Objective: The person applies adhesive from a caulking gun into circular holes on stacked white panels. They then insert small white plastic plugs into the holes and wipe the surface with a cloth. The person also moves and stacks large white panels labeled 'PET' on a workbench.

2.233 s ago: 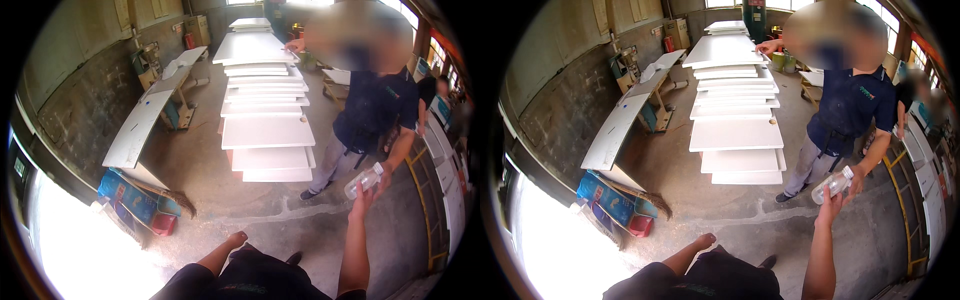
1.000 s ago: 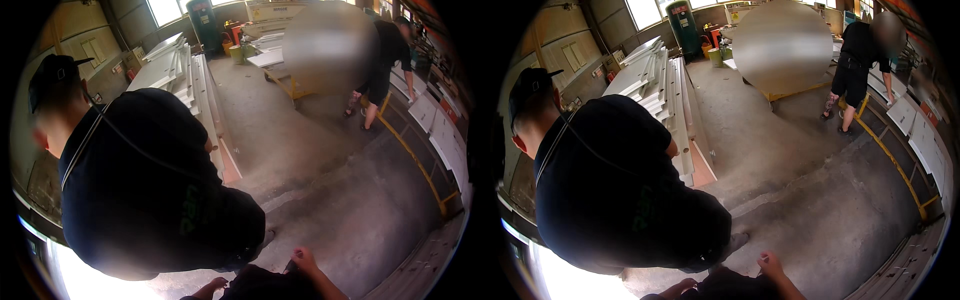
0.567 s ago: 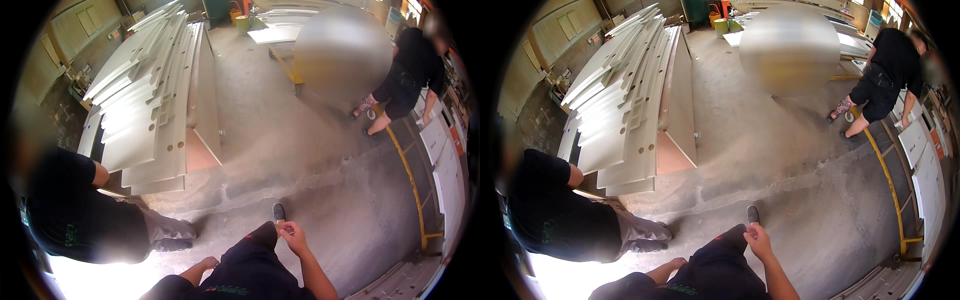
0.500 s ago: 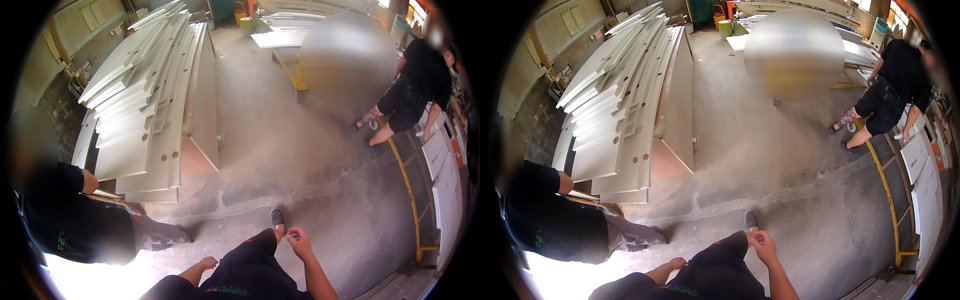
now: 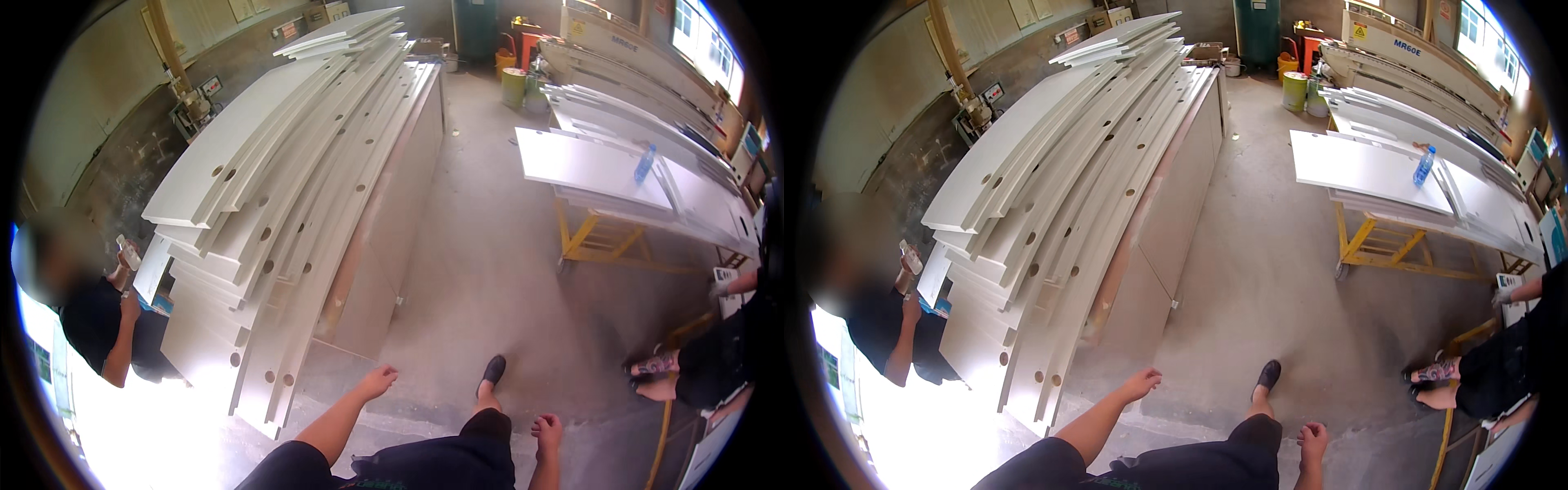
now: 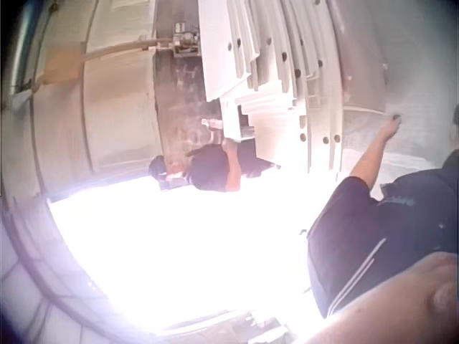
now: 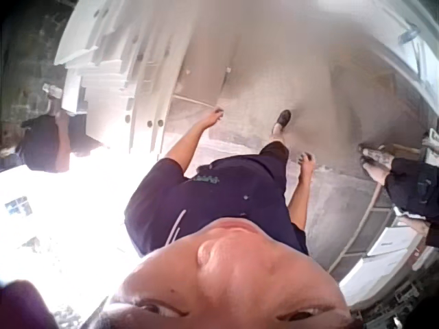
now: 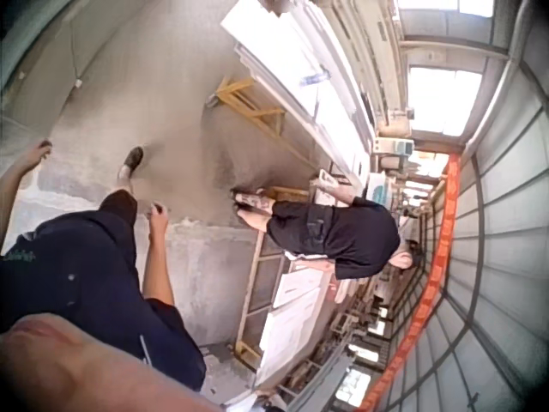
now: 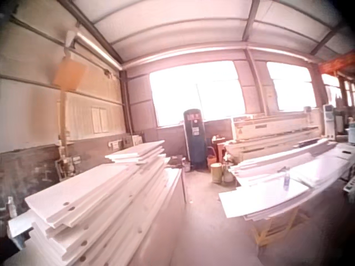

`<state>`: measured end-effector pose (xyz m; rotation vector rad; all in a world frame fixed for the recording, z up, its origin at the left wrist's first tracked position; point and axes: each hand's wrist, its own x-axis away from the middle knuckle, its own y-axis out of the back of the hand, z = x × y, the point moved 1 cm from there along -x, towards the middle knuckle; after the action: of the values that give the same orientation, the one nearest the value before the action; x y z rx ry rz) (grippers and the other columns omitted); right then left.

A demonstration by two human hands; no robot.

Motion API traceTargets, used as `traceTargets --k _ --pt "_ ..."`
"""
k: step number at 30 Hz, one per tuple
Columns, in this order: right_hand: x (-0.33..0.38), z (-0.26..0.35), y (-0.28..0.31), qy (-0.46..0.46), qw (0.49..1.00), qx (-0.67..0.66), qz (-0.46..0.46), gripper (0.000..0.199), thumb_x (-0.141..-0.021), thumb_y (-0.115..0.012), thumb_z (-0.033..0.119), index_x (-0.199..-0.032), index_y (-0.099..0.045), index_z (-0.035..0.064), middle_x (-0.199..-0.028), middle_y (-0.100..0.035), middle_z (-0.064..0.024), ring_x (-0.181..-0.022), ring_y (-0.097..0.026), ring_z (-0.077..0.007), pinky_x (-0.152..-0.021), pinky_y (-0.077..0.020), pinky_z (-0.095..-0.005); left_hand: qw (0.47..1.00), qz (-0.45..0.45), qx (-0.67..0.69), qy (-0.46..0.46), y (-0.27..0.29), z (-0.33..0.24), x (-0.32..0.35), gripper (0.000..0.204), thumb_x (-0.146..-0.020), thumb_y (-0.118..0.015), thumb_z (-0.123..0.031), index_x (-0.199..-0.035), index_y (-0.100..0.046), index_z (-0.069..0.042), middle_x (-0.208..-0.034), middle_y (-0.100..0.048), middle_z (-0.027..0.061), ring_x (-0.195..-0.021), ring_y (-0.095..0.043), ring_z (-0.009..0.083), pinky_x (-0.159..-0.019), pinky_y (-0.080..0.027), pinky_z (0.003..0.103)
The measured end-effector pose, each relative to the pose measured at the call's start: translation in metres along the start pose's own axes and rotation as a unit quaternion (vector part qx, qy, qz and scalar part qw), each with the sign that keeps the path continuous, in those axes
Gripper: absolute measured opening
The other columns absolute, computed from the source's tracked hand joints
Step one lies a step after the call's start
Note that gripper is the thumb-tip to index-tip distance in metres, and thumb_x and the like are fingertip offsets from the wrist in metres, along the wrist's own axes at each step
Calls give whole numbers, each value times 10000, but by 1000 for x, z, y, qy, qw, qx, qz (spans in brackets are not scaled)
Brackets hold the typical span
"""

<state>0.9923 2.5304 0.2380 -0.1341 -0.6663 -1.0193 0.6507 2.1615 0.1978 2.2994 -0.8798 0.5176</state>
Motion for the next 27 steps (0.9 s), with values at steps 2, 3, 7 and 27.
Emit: traceTargets --k 2,3,7,27 --pt "-64 48 -40 22 999 13 45 134 -843 -580 55 -974 -572 32 -802 -594 -64 -622 -585 -140 -523 -473 -251 997 -47 24 49 13 -1 -42 387 -887 -543 -336 -1100 -612 -21 -970 -676 150 -861 -660 252 -796 -503 358" --pt "-96 79 -60 32 997 23 64 136 -843 -581 55 -977 -572 31 -804 -595 -64 -628 -587 -140 -529 -474 -252 996 -56 -4 76 15 15 -60 378 -879 -545 -328 -1080 -623 -18 -983 -673 171 -878 -657 282 -804 -501 372" --pt "-230 205 -153 68 988 48 127 141 -849 -583 64 -986 -573 29 -811 -582 -46 -661 -559 -115 -578 -464 -245 973 -3 -98 210 4 84 -120 383 -854 -550 -327 -1023 -656 0 -970 -678 208 -898 -654 336 -814 -498 405" --pt "-566 688 -573 152 954 112 233 196 -865 -625 121 -1028 -590 18 -882 -622 -59 -769 -603 -144 -681 -497 -280 992 -6 103 72 289 -365 -644 359 -925 -555 -306 -1129 -619 -18 -935 -649 92 -889 -615 164 -823 -482 297"
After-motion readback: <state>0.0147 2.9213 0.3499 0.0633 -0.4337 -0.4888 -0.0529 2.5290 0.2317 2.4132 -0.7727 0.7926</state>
